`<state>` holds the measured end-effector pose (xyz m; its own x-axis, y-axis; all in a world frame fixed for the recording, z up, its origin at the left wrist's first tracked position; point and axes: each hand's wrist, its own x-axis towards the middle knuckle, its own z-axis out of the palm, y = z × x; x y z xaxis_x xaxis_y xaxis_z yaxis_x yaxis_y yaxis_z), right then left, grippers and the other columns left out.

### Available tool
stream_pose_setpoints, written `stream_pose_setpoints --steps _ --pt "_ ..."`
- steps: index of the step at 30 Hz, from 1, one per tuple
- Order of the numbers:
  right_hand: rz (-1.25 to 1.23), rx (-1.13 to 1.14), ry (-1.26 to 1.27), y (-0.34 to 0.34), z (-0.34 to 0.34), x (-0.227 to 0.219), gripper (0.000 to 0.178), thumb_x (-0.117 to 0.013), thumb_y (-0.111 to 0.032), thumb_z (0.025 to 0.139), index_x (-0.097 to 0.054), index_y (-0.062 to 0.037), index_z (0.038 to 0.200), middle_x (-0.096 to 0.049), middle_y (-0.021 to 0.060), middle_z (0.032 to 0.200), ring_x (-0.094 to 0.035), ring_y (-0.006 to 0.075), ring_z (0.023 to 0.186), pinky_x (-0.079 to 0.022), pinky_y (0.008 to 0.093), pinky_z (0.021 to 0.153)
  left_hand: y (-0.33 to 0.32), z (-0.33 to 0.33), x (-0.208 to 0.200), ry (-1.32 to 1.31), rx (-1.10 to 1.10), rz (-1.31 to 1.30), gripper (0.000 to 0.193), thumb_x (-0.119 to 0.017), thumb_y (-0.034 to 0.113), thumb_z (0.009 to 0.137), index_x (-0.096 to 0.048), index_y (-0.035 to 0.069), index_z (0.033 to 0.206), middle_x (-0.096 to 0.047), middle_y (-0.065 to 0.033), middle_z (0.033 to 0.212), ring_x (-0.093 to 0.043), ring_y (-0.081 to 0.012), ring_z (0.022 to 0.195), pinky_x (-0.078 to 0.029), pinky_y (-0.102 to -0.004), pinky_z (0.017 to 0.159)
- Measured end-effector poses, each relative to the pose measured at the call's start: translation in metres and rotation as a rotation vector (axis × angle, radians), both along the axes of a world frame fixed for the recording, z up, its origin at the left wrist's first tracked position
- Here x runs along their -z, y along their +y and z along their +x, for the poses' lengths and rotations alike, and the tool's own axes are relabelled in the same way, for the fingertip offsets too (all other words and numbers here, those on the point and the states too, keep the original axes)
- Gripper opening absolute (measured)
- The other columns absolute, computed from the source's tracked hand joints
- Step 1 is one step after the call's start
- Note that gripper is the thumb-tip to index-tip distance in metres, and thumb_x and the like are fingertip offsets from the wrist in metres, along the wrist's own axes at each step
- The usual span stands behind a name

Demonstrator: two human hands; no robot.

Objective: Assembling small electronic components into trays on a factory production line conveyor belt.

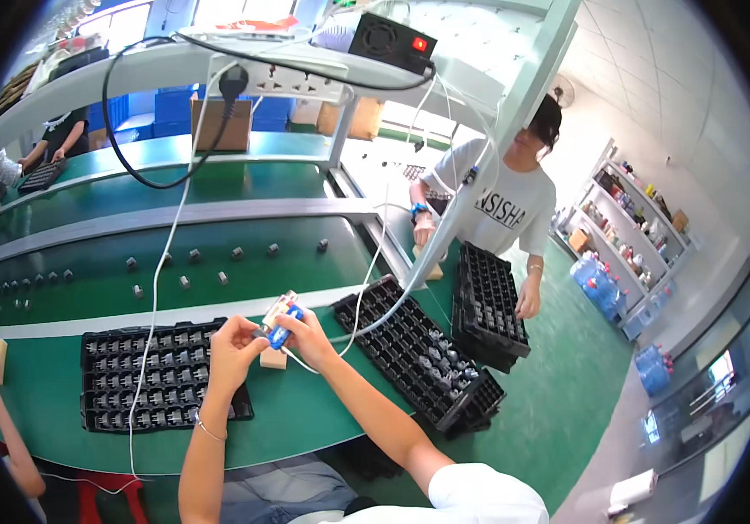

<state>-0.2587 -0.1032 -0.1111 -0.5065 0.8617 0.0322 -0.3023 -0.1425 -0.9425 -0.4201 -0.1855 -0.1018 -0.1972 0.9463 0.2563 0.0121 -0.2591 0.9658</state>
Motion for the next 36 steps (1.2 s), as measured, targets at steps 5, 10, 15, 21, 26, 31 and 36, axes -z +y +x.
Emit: stream_pose_setpoints --steps 5,10,15,21,26,31,36 --pt "-0.030 -0.047 0.000 0.003 0.003 -0.008 0.027 -0.063 -0.027 0.091 -0.062 -0.0042 0.105 -0.067 0.0032 0.086 -0.063 0.0075 0.066 -0.048 0.0205 0.052 0.003 0.004 0.009 -0.013 -0.049 0.058 0.022 -0.075 0.002 0.080 -0.062 0.000 0.098 -0.064 -0.0007 0.080 -0.059 -0.0043 0.068 -0.046 -0.0178 0.057" --pt "-0.002 0.004 -0.023 0.002 0.008 -0.007 0.027 -0.065 -0.026 0.090 -0.063 -0.0041 0.105 -0.067 0.0029 0.085 -0.064 0.0077 0.066 -0.049 0.0206 0.052 -0.006 0.012 -0.005 -0.032 -0.003 -0.052 0.023 -0.071 0.003 0.084 -0.064 -0.001 0.105 -0.066 -0.0018 0.078 -0.060 -0.0056 0.063 -0.044 -0.0178 0.049" --pt "0.053 -0.039 -0.080 0.001 0.013 -0.012 0.028 -0.065 -0.029 0.090 -0.064 -0.0040 0.103 -0.066 0.0014 0.082 -0.063 0.0072 0.065 -0.048 0.0200 0.052 -0.007 0.011 -0.009 -0.128 0.009 -0.102 0.020 -0.072 0.001 0.082 -0.062 -0.001 0.100 -0.065 -0.0026 0.075 -0.058 -0.0060 0.057 -0.041 -0.0184 0.045" --pt "-0.089 -0.123 -0.052 0.002 0.013 -0.007 0.030 -0.064 -0.030 0.092 -0.062 -0.0042 0.106 -0.068 0.0038 0.085 -0.066 0.0100 0.067 -0.052 0.0231 0.057 -0.004 0.010 0.004 -0.048 -0.052 -0.004 0.022 -0.074 0.002 0.082 -0.052 0.003 0.087 -0.061 -0.0004 0.072 -0.056 -0.0043 0.057 -0.041 -0.0172 0.046" --pt "-0.171 -0.177 -0.004 0.002 0.013 -0.006 0.033 -0.062 -0.025 0.093 -0.060 0.0001 0.115 -0.068 0.0072 0.090 -0.066 0.0118 0.066 -0.049 0.0247 0.048 -0.006 0.009 0.001 -0.056 0.005 -0.014 0.022 -0.074 0.008 0.083 -0.053 0.006 0.090 -0.061 0.0015 0.071 -0.055 -0.0043 0.054 -0.037 -0.0163 0.044" --pt "-0.204 -0.225 0.034 -0.003 0.010 -0.002 0.032 -0.064 -0.024 0.093 -0.060 -0.0004 0.114 -0.069 0.0075 0.094 -0.068 0.0126 0.072 -0.052 0.0260 0.052 -0.010 0.002 0.000 -0.202 0.111 -0.118 0.021 -0.071 0.014 0.087 -0.053 0.007 0.094 -0.059 0.0018 0.071 -0.051 -0.0049 0.052 -0.035 -0.0172 0.044" --pt "-0.128 -0.199 0.007 0.000 0.011 -0.004 0.029 -0.069 -0.019 0.091 -0.062 -0.0011 0.113 -0.069 0.0070 0.099 -0.069 0.0142 0.082 -0.057 0.0296 0.071 -0.002 0.003 0.007 -0.333 0.170 -0.163 0.017 -0.069 0.014 0.088 -0.054 0.008 0.095 -0.058 0.0024 0.076 -0.049 -0.0042 0.057 -0.035 -0.0191 0.048"
